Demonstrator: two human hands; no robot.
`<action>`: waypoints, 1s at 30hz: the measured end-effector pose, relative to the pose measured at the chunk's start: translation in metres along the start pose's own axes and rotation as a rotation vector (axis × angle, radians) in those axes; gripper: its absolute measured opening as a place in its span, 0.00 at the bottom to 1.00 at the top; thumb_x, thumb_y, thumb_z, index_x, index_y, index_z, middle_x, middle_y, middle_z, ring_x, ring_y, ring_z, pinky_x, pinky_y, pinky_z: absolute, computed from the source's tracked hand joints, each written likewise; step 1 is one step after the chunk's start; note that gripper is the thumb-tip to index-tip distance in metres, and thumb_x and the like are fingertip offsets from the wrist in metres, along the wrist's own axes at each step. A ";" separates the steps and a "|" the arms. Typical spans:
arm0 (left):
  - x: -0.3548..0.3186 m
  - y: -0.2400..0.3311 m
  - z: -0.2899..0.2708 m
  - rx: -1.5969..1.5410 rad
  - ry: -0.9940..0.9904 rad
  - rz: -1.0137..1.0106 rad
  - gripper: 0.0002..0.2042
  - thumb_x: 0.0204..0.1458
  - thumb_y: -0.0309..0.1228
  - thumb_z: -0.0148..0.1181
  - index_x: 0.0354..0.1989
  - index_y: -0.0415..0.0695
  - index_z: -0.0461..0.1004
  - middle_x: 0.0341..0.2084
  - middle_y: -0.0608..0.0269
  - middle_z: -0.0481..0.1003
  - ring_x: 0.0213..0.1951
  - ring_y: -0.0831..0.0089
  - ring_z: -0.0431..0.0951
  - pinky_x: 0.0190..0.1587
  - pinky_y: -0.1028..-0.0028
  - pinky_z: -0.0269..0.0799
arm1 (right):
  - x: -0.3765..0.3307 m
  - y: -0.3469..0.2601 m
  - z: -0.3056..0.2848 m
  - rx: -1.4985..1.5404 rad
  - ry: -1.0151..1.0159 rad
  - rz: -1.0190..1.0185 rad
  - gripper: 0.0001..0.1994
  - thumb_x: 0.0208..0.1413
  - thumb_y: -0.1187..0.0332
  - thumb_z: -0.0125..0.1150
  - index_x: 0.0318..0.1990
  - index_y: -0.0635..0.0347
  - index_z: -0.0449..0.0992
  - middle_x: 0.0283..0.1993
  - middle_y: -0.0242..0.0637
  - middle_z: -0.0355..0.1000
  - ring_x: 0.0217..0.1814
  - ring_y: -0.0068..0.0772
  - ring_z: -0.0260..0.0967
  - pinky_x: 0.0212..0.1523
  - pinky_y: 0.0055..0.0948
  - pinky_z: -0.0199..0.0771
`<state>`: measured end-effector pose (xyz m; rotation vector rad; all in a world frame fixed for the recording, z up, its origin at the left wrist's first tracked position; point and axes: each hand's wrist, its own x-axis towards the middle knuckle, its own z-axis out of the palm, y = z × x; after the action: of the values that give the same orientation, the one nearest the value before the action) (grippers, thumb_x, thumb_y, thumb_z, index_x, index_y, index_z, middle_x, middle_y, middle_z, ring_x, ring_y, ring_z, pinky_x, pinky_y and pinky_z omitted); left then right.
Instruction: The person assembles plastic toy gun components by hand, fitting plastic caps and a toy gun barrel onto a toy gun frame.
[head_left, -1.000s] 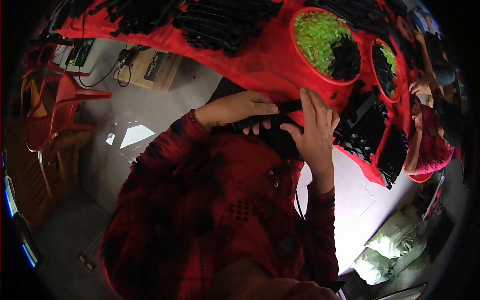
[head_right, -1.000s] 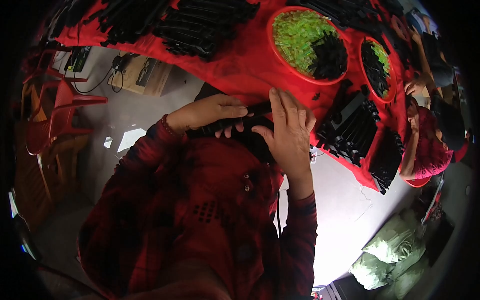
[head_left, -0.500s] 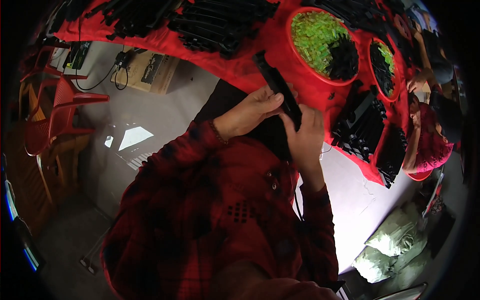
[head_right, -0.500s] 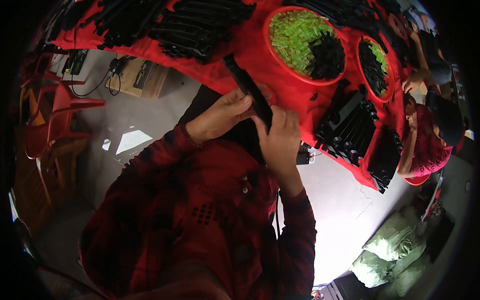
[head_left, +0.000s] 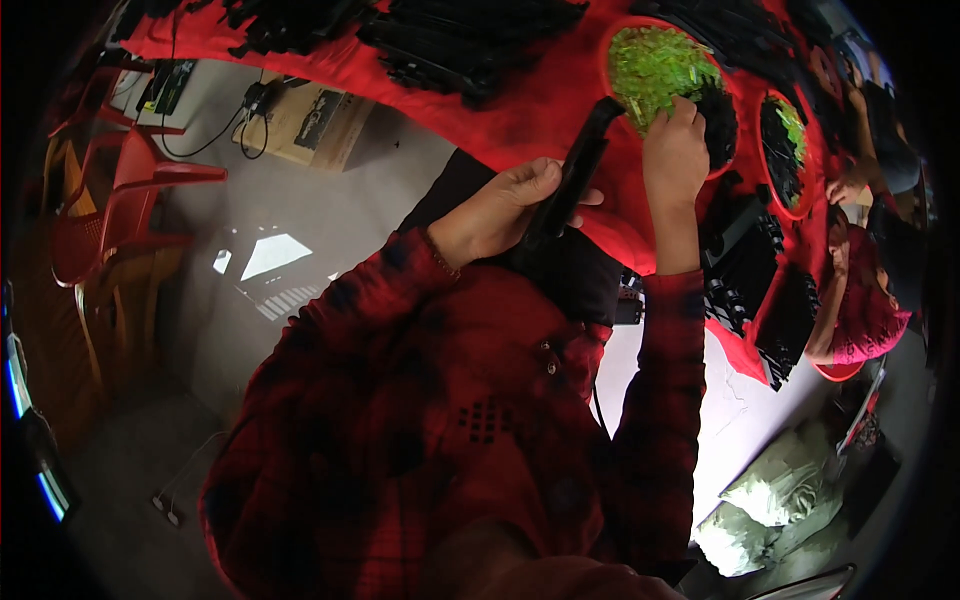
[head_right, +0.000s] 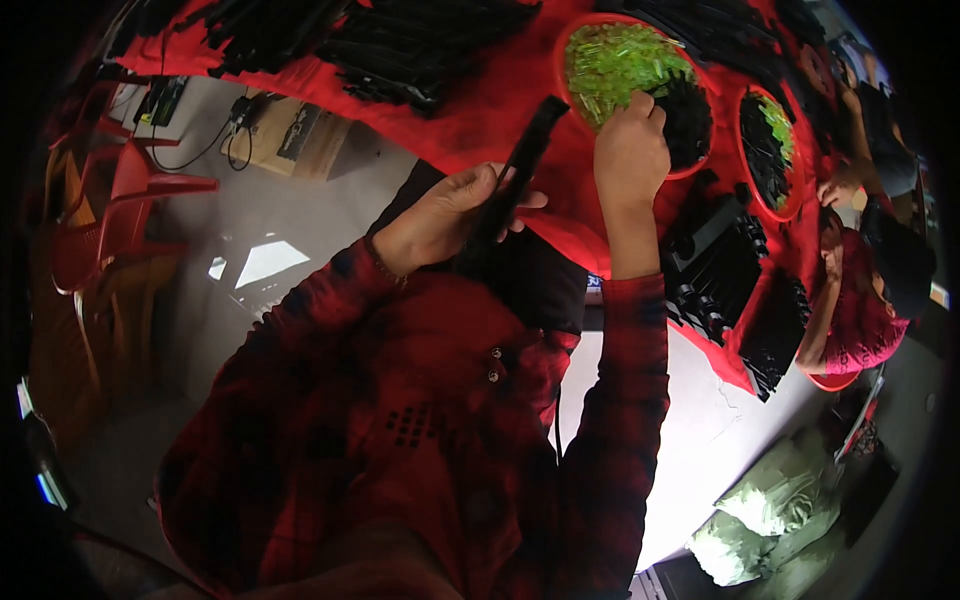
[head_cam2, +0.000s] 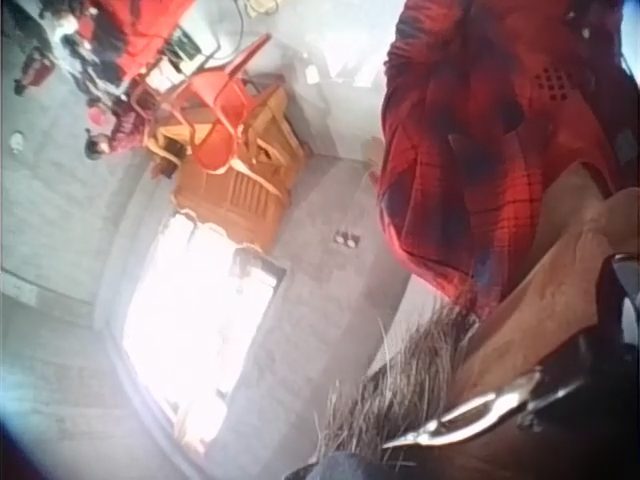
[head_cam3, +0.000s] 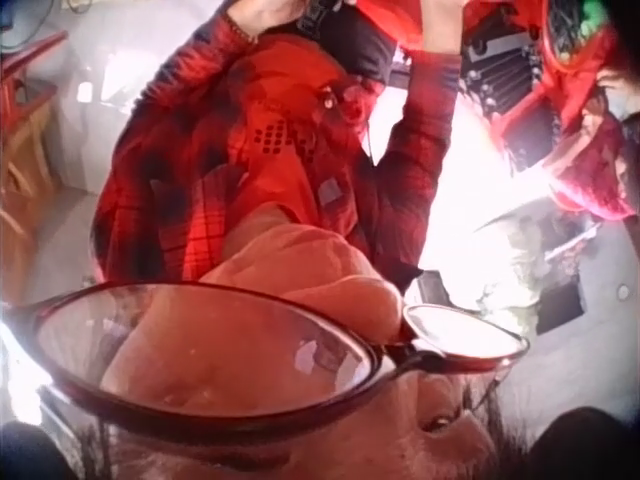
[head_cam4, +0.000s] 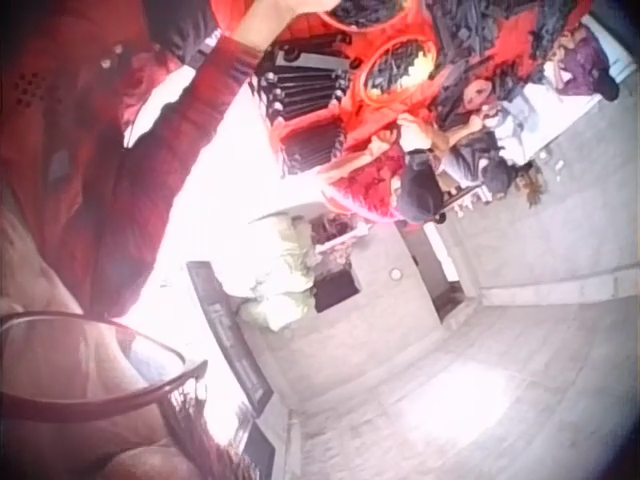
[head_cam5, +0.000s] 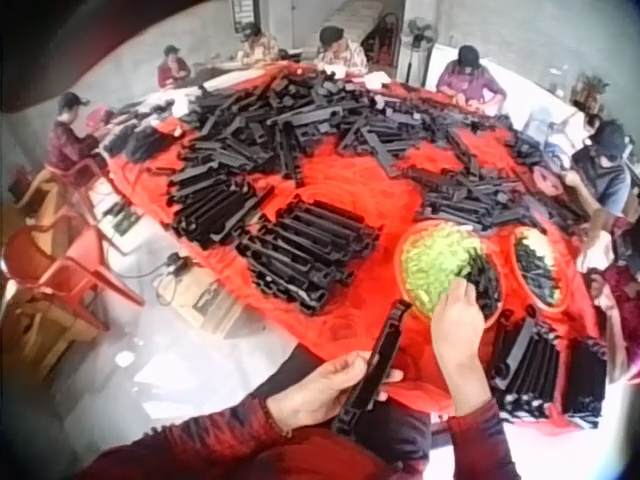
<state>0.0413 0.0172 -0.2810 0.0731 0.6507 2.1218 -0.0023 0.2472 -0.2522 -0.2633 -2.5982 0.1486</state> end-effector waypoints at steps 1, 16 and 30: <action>-0.001 0.001 -0.002 0.024 -0.003 -0.005 0.21 0.64 0.45 0.51 0.59 0.44 0.68 0.53 0.52 0.74 0.43 0.69 0.79 0.46 0.73 0.76 | 0.003 -0.002 0.002 -0.076 -0.070 0.007 0.11 0.59 0.67 0.56 0.45 0.63 0.68 0.43 0.52 0.73 0.36 0.54 0.78 0.33 0.42 0.81; -0.004 0.009 0.006 -0.029 0.015 -0.077 0.22 0.70 0.39 0.37 0.65 0.37 0.61 0.60 0.47 0.69 0.46 0.67 0.79 0.45 0.74 0.78 | 0.006 0.002 0.016 -0.135 -0.046 0.023 0.13 0.59 0.64 0.57 0.41 0.67 0.67 0.40 0.52 0.73 0.33 0.52 0.78 0.30 0.43 0.81; 0.006 -0.010 0.003 -0.109 0.131 -0.020 0.16 0.68 0.34 0.43 0.56 0.37 0.70 0.53 0.49 0.75 0.49 0.63 0.79 0.52 0.68 0.75 | -0.053 -0.048 -0.069 1.197 -0.340 0.440 0.08 0.61 0.71 0.63 0.45 0.64 0.76 0.33 0.29 0.74 0.22 0.12 0.62 0.22 0.14 0.61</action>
<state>0.0463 0.0277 -0.2839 -0.1330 0.6078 2.1518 0.0703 0.1930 -0.2109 -0.3544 -2.2164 1.9112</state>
